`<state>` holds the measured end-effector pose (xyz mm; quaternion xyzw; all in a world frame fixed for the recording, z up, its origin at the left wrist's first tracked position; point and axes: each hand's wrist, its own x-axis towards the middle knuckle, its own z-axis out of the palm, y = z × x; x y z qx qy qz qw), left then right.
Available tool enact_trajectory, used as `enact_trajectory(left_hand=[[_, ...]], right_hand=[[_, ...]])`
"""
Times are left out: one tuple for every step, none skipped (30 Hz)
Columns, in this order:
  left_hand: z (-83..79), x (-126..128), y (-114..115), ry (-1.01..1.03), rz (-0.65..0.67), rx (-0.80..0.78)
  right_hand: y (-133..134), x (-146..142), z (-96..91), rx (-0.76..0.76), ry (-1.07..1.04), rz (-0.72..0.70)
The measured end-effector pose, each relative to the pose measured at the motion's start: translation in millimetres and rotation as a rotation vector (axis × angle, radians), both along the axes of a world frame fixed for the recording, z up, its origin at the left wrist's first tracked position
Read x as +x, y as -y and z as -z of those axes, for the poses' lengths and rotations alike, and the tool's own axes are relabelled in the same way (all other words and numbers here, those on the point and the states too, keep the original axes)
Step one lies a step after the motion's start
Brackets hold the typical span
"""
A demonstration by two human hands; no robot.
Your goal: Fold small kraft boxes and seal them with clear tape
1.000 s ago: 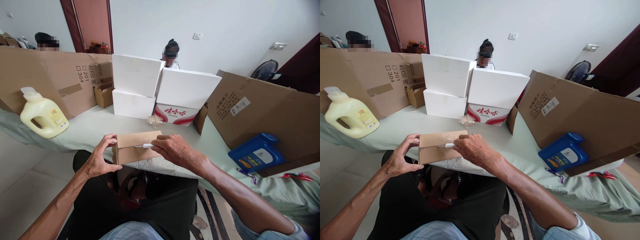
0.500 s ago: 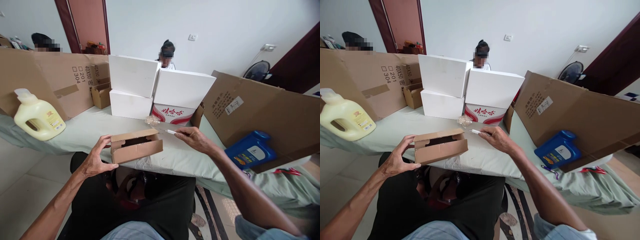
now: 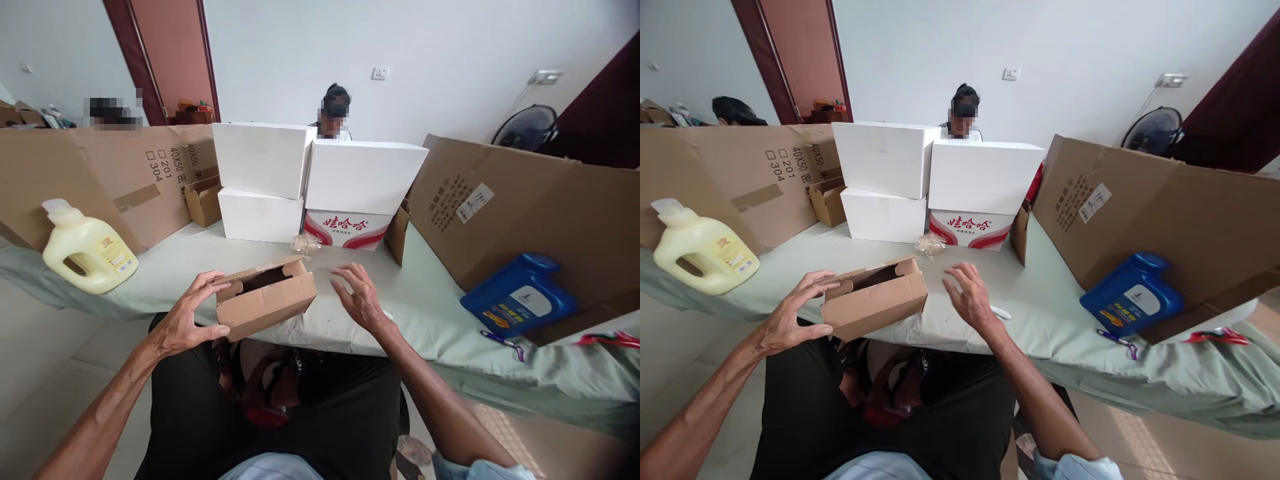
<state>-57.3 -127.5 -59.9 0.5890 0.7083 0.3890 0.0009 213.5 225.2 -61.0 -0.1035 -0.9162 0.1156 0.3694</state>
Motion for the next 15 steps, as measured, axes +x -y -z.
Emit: enact_trajectory(left_hand=[[-2.6,0.4,-0.7,0.002,-0.018,0.023],[-5.1,1.1,-1.6,0.002,-0.038,0.040],[-7.4,2.3,-2.7,0.001,-0.060,0.051],[-9.3,3.8,-3.8,-0.003,-0.080,0.056],[-10.8,5.5,-5.1,-0.013,-0.093,0.062],[-12.0,7.5,-6.3,-0.028,-0.100,0.069],[-13.0,9.5,-7.6,-0.048,-0.103,0.081],[-13.8,11.5,-8.7,-0.073,-0.104,0.096],[-14.6,13.5,-9.8,-0.101,-0.102,0.109],[-15.6,15.5,-10.8,-0.128,-0.098,0.116],[-16.9,17.3,-11.8,-0.155,-0.094,0.118],[-18.5,19.0,-12.9,-0.181,-0.091,0.118],[-20.5,20.6,-14.0,-0.209,-0.088,0.118],[-22.8,22.1,-15.1,-0.242,-0.083,0.121],[-25.3,23.7,-16.4,-0.281,-0.077,0.128]], right_hand=[[15.0,-12.0,-14.6,0.046,-0.047,-0.087],[29.9,-22.9,-27.4,0.094,-0.060,-0.177],[43.7,-32.4,-38.0,0.138,-0.052,-0.255],[55.5,-40.4,-45.8,0.177,-0.037,-0.317],[64.9,-46.8,-51.0,0.211,-0.012,-0.364],[71.4,-51.8,-53.8,0.238,0.017,-0.393],[75.3,-55.5,-54.8,0.257,0.047,-0.409],[76.9,-58.1,-54.5,0.268,0.079,-0.415],[76.8,-59.9,-53.5,0.273,0.109,-0.415],[75.5,-61.0,-52.1,0.271,0.132,-0.409],[73.7,-61.5,-50.8,0.266,0.148,-0.403],[71.9,-61.7,-49.6,0.260,0.155,-0.399],[70.4,-61.5,-48.5,0.254,0.154,-0.398],[69.5,-61.1,-47.6,0.249,0.151,-0.398],[69.1,-60.5,-46.5,0.245,0.146,-0.398]])
